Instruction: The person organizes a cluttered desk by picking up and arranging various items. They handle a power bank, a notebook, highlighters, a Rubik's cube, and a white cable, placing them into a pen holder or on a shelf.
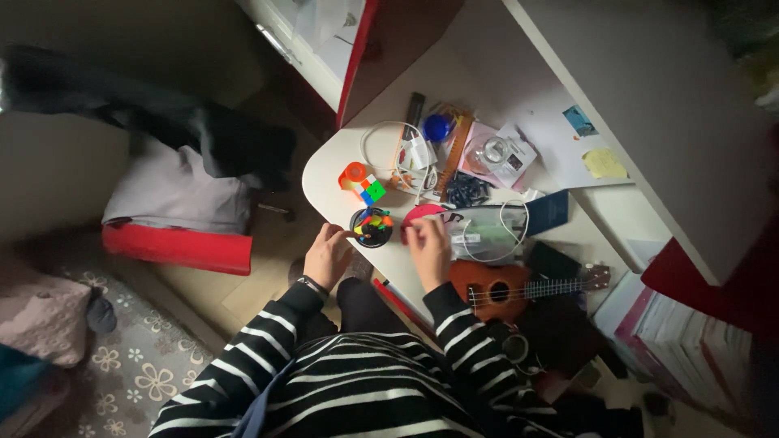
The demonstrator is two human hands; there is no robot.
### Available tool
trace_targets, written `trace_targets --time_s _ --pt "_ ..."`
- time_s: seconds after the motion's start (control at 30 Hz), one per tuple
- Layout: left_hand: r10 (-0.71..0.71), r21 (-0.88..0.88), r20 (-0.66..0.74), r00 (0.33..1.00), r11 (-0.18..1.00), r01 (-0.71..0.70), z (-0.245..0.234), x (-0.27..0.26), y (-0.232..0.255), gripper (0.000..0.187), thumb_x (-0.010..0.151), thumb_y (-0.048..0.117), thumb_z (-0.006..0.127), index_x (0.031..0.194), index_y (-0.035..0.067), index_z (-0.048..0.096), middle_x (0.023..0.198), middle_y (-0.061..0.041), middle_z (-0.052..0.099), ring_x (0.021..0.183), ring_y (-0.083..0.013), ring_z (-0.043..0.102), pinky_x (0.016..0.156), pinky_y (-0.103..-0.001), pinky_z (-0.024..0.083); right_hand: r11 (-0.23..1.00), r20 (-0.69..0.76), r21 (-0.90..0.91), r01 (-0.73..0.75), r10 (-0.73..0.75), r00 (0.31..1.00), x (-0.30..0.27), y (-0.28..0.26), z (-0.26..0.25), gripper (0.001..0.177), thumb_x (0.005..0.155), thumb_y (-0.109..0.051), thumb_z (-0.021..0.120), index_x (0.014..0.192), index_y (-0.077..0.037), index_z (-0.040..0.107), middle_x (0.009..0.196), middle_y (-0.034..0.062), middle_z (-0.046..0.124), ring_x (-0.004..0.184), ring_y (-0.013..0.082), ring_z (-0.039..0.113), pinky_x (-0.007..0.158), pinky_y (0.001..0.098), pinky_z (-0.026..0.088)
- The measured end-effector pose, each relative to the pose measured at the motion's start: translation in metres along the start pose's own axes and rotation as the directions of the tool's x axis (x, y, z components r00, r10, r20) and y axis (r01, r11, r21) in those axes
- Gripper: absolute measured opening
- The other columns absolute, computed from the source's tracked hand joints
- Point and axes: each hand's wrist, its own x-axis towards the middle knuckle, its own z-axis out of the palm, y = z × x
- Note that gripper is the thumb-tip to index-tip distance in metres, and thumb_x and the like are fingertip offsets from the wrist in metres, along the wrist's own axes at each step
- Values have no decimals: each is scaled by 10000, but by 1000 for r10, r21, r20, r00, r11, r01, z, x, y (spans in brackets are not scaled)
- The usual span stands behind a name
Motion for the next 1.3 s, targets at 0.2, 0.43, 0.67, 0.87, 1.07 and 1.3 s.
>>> trace_targets --time_s 0.2,0.43,0.67,0.87,1.07,1.3 --pt "21 -14 -27 999 1000 -22 3 0 -1 447 764 114 727 1165 307 685 1099 -22 562 968 -313 676 787 -450 581 975 174 -176 -134 165 971 -23 87 31 261 821 -148 773 1032 -184 624 964 22 611 936 306 688 801 460 585" --pt "32 17 -67 997 999 -31 7 -1 5 389 794 96 683 1122 305 701 1071 -12 578 955 -279 680 777 -401 579 967 315 -177 -185 234 920 -44 148 120 420 789 -33 790 1149 -31 573 1278 245 594 1192 441 627 937 530 573" --pt "43 -6 -80 996 999 -43 7 -4 -4 374 785 95 688 1111 277 708 1047 -25 582 951 -293 682 757 -413 582 940 374 -342 -7 144 916 -30 130 115 284 920 -308 699 1073 -122 549 1051 93 590 1010 355 656 808 453 578" --pt "46 -31 -90 995 998 -49 8 -3 -5 361 778 72 697 1097 239 711 1041 -50 582 941 -333 681 747 -441 579 932 401 -363 -4 160 902 -30 161 136 331 883 -173 714 1145 -118 520 1063 127 625 1024 362 671 825 442 578" --pt "15 8 -88 996 1000 -14 3 -5 -4 328 794 102 695 1080 264 698 1048 -11 580 966 -291 685 756 -408 587 989 106 36 -143 139 985 11 44 40 467 806 -116 745 1243 -206 610 945 111 699 904 336 730 753 416 604" --pt "25 21 -78 997 1000 -23 14 -1 -17 303 805 129 688 1079 257 677 1059 -15 568 964 -304 687 736 -418 589 962 12 274 22 -27 1000 26 -33 11 304 831 -28 704 1106 -140 640 863 114 733 776 290 744 638 357 620"
